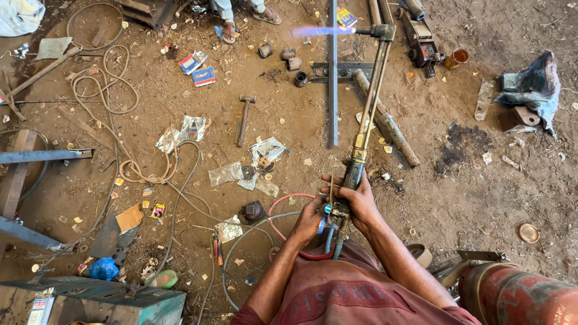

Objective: The person uses a blowtorch to cut a long metal bar placed on the ground. They ignite the torch, apply the flame to the metal, and move along the bar to sever it into sections.

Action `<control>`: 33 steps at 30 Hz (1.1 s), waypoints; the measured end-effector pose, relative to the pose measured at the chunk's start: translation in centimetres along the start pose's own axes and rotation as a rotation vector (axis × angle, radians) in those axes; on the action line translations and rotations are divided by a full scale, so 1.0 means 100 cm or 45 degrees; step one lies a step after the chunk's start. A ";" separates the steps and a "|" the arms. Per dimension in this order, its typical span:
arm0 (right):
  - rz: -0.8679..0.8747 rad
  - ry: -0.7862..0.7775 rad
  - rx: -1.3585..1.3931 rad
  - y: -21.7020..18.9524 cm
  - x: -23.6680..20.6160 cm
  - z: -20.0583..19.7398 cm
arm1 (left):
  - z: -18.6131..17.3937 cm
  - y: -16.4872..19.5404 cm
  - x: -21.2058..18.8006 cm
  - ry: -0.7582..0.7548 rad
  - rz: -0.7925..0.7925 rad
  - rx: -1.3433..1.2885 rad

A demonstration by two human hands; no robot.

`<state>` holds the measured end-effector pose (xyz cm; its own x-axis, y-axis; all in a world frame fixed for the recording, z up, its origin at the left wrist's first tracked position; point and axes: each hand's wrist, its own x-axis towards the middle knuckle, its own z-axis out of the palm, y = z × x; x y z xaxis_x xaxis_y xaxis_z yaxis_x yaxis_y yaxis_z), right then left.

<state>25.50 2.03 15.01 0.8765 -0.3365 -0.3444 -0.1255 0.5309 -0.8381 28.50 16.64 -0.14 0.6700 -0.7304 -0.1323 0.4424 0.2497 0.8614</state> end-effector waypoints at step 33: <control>-0.068 0.115 -0.058 0.013 0.010 -0.010 | 0.015 0.100 -0.027 0.105 0.271 0.810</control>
<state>25.72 1.59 13.15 0.8372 -0.4333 -0.3337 -0.1027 0.4748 -0.8741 30.22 20.16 9.52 0.7585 -0.6492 0.0571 -0.1247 -0.0585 0.9905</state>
